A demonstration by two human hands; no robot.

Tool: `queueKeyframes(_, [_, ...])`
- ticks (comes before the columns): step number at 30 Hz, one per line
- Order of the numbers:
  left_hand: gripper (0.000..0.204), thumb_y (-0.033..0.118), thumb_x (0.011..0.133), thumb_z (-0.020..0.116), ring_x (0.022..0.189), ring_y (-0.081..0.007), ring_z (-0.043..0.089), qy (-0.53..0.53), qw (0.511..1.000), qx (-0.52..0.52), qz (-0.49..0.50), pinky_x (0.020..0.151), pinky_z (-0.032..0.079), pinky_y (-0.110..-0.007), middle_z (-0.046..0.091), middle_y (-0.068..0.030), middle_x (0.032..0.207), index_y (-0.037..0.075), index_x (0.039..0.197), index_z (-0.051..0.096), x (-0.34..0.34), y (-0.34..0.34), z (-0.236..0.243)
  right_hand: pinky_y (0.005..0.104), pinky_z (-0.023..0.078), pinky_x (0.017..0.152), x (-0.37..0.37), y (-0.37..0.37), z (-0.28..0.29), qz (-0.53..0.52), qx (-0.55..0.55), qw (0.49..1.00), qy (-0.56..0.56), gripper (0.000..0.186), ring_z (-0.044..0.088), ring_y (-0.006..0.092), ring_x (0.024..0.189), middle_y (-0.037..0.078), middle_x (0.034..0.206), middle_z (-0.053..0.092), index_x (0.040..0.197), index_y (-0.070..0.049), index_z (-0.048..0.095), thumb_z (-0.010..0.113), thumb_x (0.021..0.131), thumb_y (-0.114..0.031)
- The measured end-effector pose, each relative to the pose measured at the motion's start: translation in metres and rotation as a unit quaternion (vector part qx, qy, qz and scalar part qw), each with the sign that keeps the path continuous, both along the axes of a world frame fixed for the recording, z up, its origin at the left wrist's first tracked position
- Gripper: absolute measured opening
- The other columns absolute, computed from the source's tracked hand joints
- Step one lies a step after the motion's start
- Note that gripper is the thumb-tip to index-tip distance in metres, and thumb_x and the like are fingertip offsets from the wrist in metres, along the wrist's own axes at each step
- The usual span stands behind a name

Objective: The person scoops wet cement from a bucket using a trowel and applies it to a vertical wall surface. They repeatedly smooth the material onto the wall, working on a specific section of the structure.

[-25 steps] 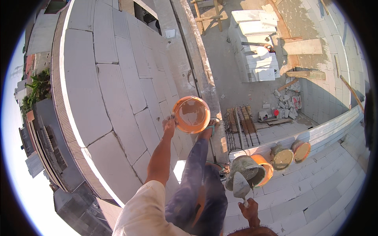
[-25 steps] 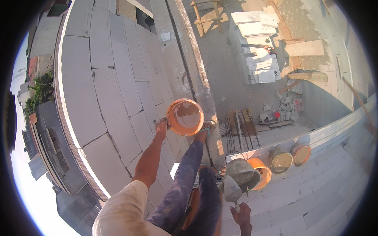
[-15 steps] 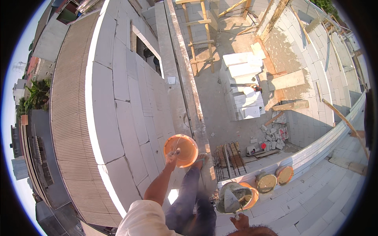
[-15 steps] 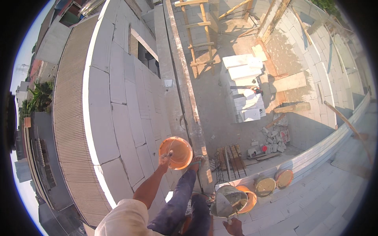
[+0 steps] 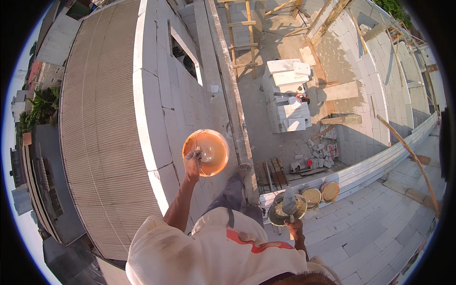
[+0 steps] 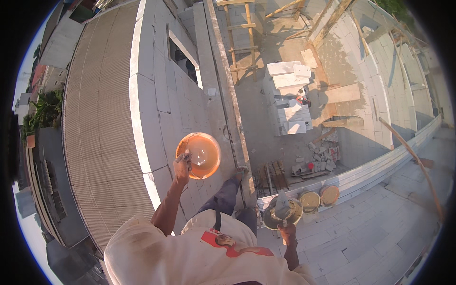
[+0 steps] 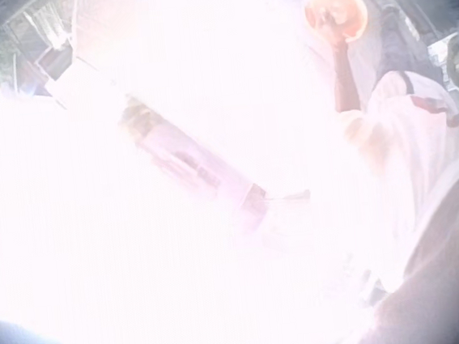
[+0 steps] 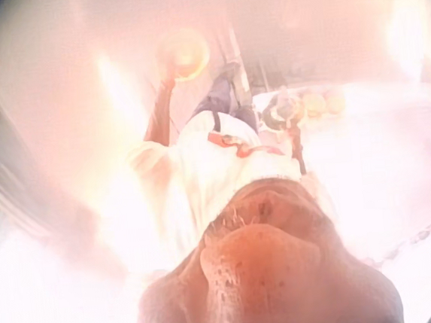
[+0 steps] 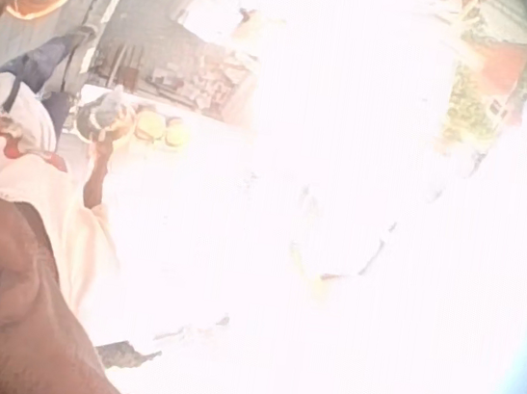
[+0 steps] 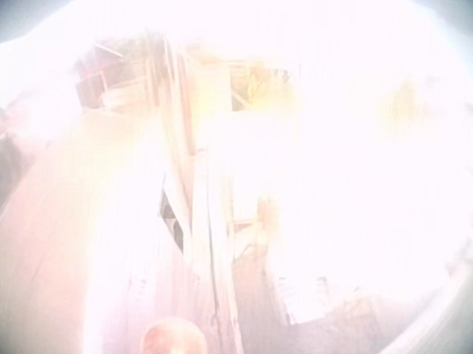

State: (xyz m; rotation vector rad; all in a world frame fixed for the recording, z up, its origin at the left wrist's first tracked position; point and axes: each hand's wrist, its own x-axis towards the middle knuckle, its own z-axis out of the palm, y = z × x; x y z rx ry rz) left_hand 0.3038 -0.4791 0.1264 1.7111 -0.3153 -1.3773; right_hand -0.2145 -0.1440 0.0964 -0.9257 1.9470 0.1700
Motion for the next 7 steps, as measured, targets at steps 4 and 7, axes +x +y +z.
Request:
queueKeyframes(4, [0.021,0.023,0.102,0.064,0.051,-0.0028,0.036,-0.004,1.0,-0.011,0.019,0.046,0.031,-0.022,0.051,0.0044,0.072,0.002,0.1,0.067,0.015,-0.009,0.05,0.0401,0.055,0.077,-0.006,-0.002,0.005,-0.049,-0.065,0.994,-0.075,0.042,0.074,0.0252,0.086,0.016,0.094,0.077,0.108,0.0,0.074,0.084,0.08,-0.03])
queueKeyframes(7, [0.022,0.027,0.097,0.074,0.05,-0.004,0.041,-0.012,0.999,-0.024,0.044,0.046,0.032,-0.024,0.053,0.0055,0.066,0.007,0.089,0.069,0.026,-0.022,0.077,0.0396,0.057,0.081,0.005,-0.016,0.002,-0.119,-0.089,0.98,-0.137,0.039,0.076,0.0266,0.091,0.015,0.097,0.078,0.11,-0.003,0.075,0.083,0.082,-0.029])
